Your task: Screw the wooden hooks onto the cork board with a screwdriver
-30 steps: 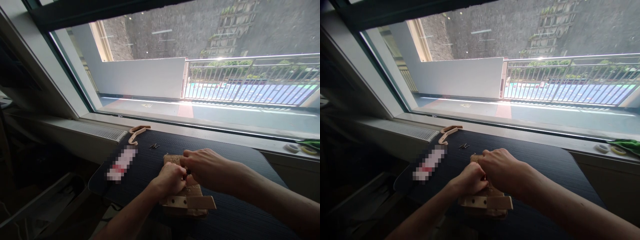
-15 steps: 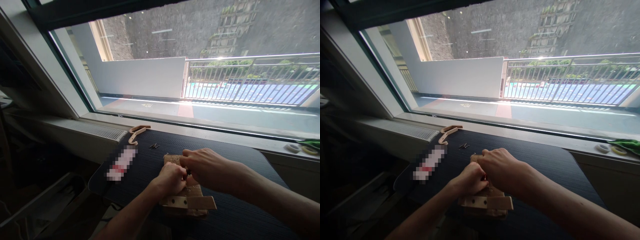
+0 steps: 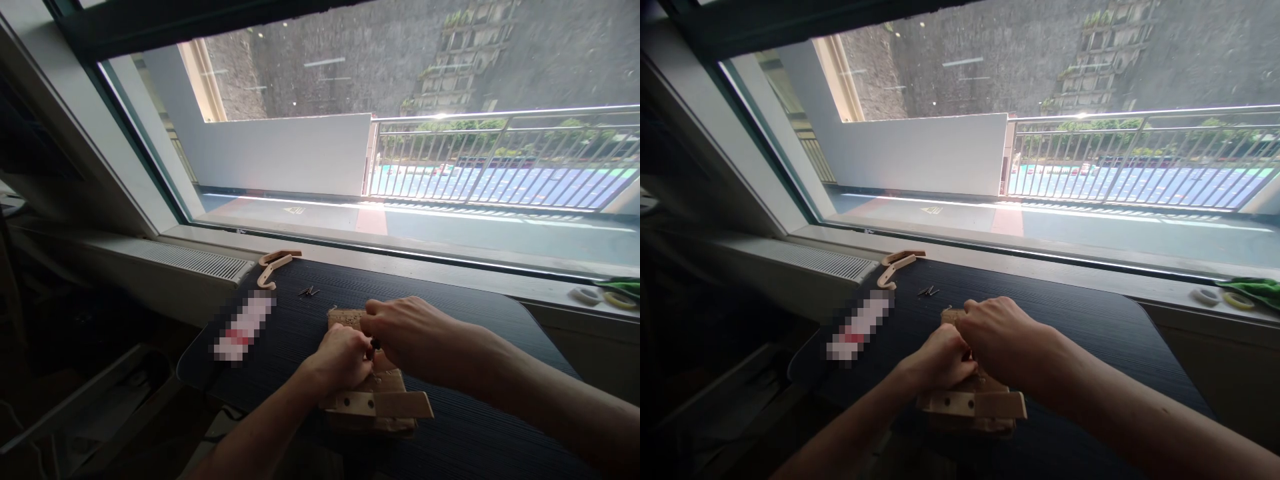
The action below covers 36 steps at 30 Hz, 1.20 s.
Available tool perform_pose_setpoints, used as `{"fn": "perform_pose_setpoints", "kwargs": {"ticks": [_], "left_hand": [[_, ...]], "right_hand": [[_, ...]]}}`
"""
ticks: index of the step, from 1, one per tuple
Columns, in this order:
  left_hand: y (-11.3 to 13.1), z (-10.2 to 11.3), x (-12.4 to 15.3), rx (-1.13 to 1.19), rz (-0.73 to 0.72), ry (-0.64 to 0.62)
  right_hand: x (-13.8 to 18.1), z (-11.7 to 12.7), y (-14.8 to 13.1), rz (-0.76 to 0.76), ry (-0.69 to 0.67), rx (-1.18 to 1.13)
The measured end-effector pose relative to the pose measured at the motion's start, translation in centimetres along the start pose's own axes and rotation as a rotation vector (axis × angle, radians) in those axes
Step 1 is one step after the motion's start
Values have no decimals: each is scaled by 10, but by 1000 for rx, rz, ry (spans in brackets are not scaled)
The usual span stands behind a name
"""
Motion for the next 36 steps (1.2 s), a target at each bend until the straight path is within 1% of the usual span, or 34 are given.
{"fn": "perform_pose_setpoints", "kwargs": {"ticks": [3,5,10,12,15,18,23,25,27,29,33,36], "left_hand": [[-2,-2,-2,-23,-10,-4],[-3,-3,-3,-30,-10,-7],[-1,-2,-2,-39,5,-17],[-1,-1,-1,-26,15,-14],[0,0,0,-12,13,-17],[0,0,-1,-3,6,-11],[1,-1,-1,-9,-12,19],[1,0,0,-16,-15,27],[1,1,0,-18,-3,30],[1,2,1,-16,0,18],[2,1,0,-15,-9,-4],[2,1,-2,-33,-1,12]], "right_hand": [[-2,-3,1,-16,-63,24],[-5,-4,1,-31,-79,20],[-8,-6,2,-78,-63,27],[-4,-5,3,-49,-15,-10],[1,-3,4,43,45,-69],[-1,-3,3,70,16,-73],[-10,-6,3,0,-46,-4],[-8,-7,4,-26,-23,-12],[-4,-8,5,-16,25,-51],[0,-8,6,8,34,-73],[-1,-9,5,27,-48,-55],[-7,-10,2,19,-62,-41]]}}
Point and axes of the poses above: each hand's wrist, its own x-axis away from the middle knuckle, its own z-axis out of the back of the hand, y = z × x, the point moved 1 cm from there along -x, towards the middle knuckle, and after that the axes turned 13 degrees about -y, right-handed, at the moved point
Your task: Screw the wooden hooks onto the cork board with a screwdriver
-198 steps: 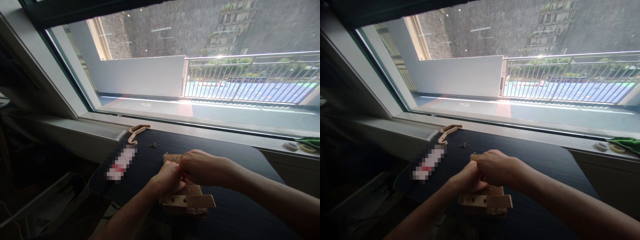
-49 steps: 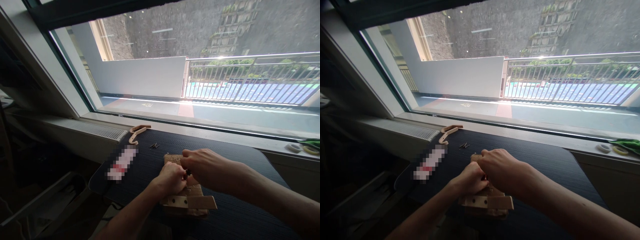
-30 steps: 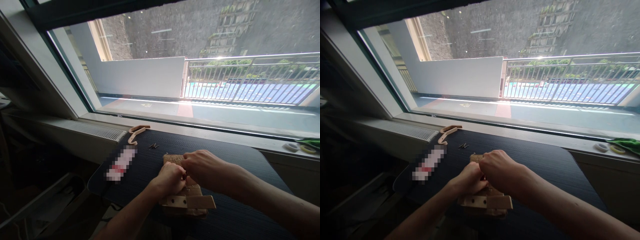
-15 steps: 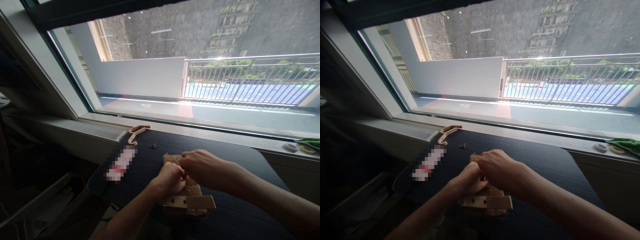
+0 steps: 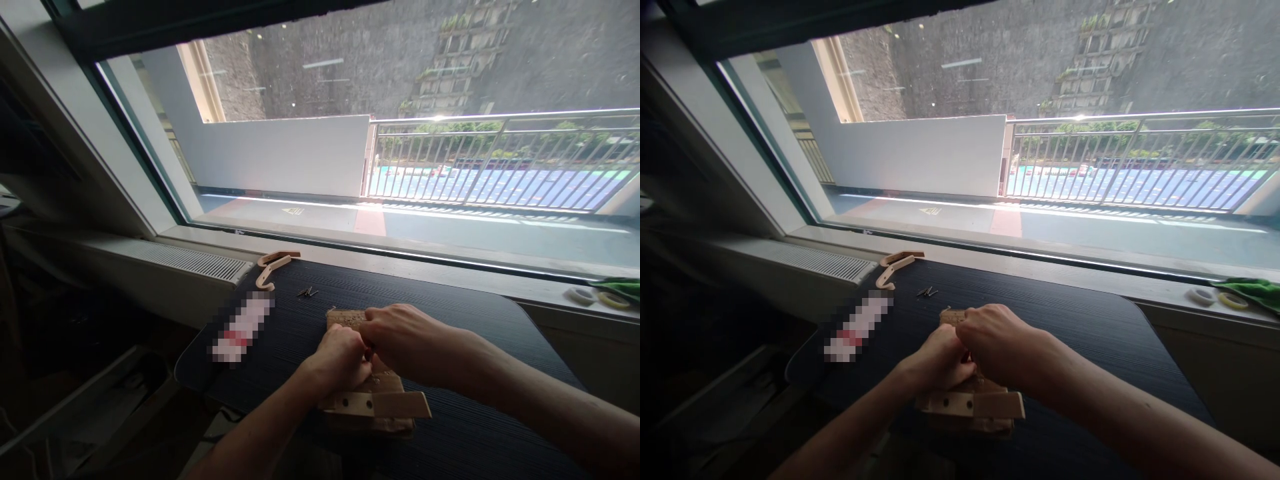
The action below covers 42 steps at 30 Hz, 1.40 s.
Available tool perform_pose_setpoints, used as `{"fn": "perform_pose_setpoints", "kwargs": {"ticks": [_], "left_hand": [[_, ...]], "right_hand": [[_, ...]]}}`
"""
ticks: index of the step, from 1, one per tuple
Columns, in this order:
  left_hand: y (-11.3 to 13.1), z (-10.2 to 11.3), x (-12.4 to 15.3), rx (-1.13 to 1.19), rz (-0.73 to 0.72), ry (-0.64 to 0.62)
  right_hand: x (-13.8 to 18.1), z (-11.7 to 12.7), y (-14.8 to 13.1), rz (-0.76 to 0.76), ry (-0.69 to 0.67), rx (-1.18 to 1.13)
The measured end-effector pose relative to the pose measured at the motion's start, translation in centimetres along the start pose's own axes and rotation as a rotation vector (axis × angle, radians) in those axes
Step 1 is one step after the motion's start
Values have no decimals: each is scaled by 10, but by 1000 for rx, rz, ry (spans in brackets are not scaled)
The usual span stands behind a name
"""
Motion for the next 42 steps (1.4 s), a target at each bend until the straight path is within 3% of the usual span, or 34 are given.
{"fn": "perform_pose_setpoints", "kwargs": {"ticks": [5,11,18,25,31,36,39,42], "left_hand": [[0,-1,0,-43,-4,13],[-1,-4,1,-64,3,6],[-1,-3,2,-61,-10,12],[1,-1,3,-56,3,12],[1,0,2,-59,3,16],[0,0,3,-69,-12,16],[1,0,3,-58,-6,18],[1,0,3,-62,17,2]], "right_hand": [[1,1,0,-67,27,-16],[7,2,3,36,76,-12],[2,6,-4,-35,2,41],[12,8,0,35,112,-10],[8,6,0,35,105,56],[8,8,0,-48,63,63],[11,10,0,-9,109,2],[10,7,0,4,58,17]]}}
Point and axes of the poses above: each hand's wrist, its own x-axis away from the middle knuckle, its own z-axis out of the back of the hand, y = z × x, the point moved 1 cm from there along -x, towards the middle knuckle, and after that the axes turned 13 degrees about -y, right-handed, at the moved point
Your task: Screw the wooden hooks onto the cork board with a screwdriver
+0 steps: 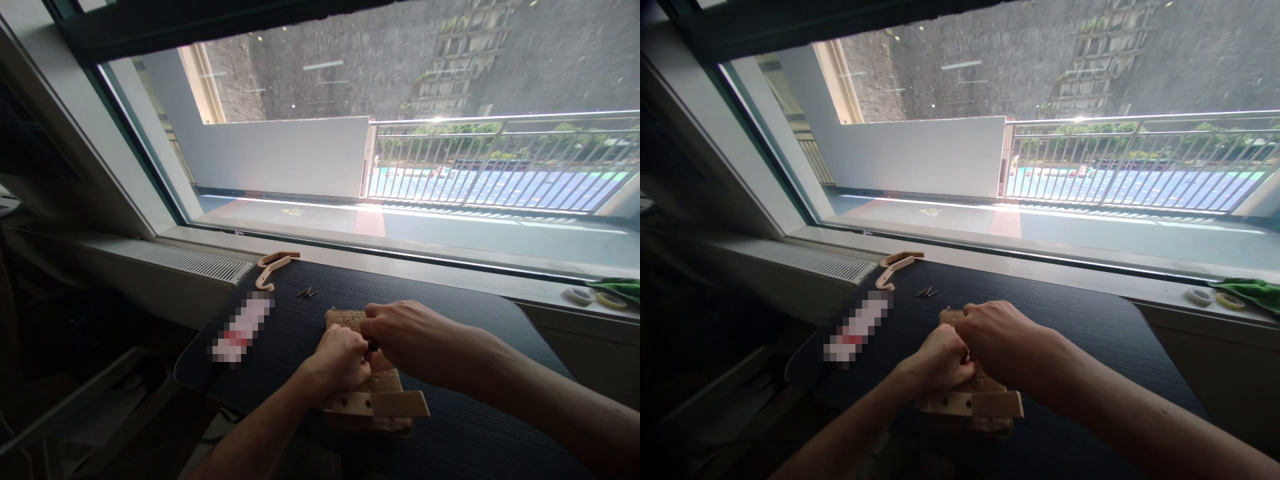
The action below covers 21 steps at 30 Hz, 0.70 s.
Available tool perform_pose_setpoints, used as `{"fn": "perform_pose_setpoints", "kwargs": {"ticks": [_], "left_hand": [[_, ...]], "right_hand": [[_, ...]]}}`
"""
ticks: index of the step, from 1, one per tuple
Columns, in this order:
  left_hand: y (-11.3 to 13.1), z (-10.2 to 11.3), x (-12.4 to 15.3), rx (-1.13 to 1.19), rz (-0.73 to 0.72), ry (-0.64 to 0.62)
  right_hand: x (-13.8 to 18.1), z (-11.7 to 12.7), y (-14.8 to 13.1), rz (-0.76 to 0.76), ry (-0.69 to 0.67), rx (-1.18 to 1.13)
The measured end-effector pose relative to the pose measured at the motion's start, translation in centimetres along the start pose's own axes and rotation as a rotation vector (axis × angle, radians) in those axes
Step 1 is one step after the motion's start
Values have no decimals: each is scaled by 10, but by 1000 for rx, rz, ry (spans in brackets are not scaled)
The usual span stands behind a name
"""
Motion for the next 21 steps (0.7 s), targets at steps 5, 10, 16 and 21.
{"fn": "perform_pose_setpoints", "kwargs": {"ticks": [5,10,16,21], "left_hand": [[1,0,-1,-14,-3,-22],[1,-2,-3,-5,13,-37],[0,-2,-4,-19,11,-34],[-3,-5,-4,-20,-4,-30]], "right_hand": [[-6,-2,-4,-86,-72,49],[-7,8,-11,-163,-153,26],[-7,10,-13,-60,-151,56],[-14,5,-12,-82,-130,44]]}}
Point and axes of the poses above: each hand's wrist, its own x-axis away from the middle knuckle, its own z-axis out of the back of the hand, y = z × x, the point moved 1 cm from there along -x, towards the middle knuckle, and after that the axes turned 13 degrees about -y, right-handed, at the moved point
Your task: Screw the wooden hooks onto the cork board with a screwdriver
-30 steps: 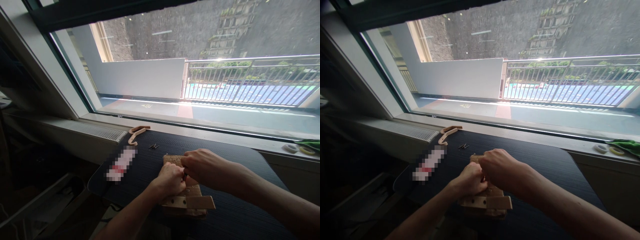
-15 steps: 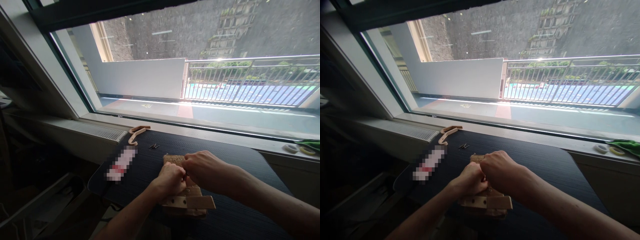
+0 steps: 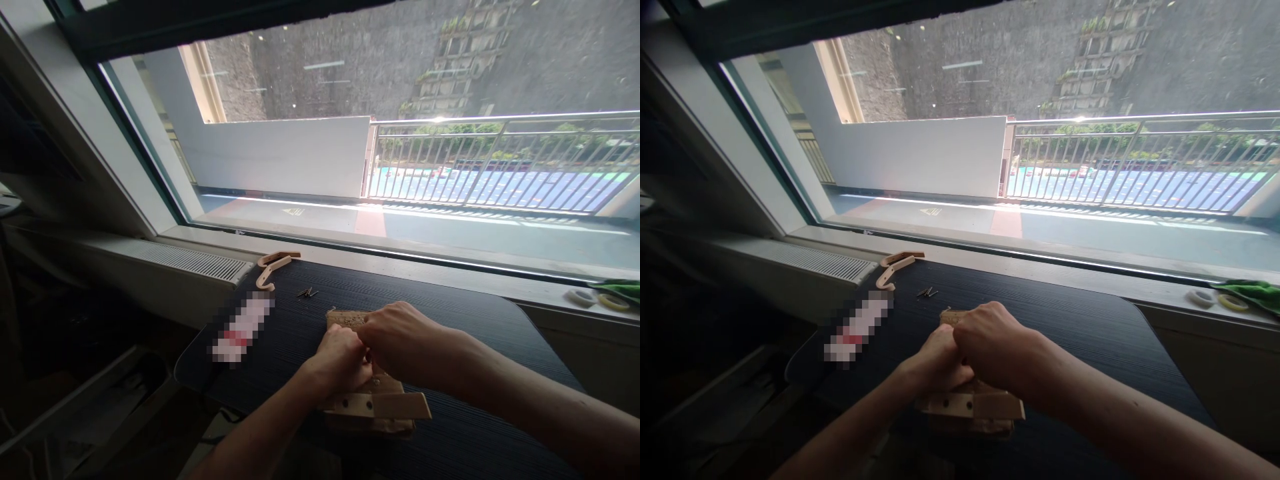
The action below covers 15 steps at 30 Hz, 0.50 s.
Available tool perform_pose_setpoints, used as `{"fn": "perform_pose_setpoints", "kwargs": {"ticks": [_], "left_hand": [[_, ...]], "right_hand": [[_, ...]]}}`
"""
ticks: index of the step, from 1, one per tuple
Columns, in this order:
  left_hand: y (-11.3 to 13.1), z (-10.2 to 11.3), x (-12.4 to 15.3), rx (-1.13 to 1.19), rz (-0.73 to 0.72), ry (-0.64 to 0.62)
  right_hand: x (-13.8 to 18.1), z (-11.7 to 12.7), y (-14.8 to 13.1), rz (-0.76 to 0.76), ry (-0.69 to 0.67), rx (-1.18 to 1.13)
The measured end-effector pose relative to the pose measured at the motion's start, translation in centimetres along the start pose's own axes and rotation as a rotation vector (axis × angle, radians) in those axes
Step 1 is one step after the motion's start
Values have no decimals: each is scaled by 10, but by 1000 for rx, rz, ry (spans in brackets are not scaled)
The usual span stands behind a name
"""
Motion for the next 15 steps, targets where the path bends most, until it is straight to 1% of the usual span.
{"fn": "perform_pose_setpoints", "kwargs": {"ticks": [5,9,12,15], "left_hand": [[-1,0,2,25,-6,1],[3,5,4,20,5,0],[4,6,4,15,20,-3],[3,4,3,14,8,1]], "right_hand": [[1,0,2,-32,54,-34],[9,1,6,56,133,-34],[10,0,6,100,81,-2],[5,-1,2,87,42,28]]}}
Point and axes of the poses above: each hand's wrist, its own x-axis away from the middle knuckle, its own z-axis out of the back of the hand, y = z × x, the point moved 1 cm from there along -x, towards the middle knuckle, and after that the axes turned 13 degrees about -y, right-handed, at the moved point
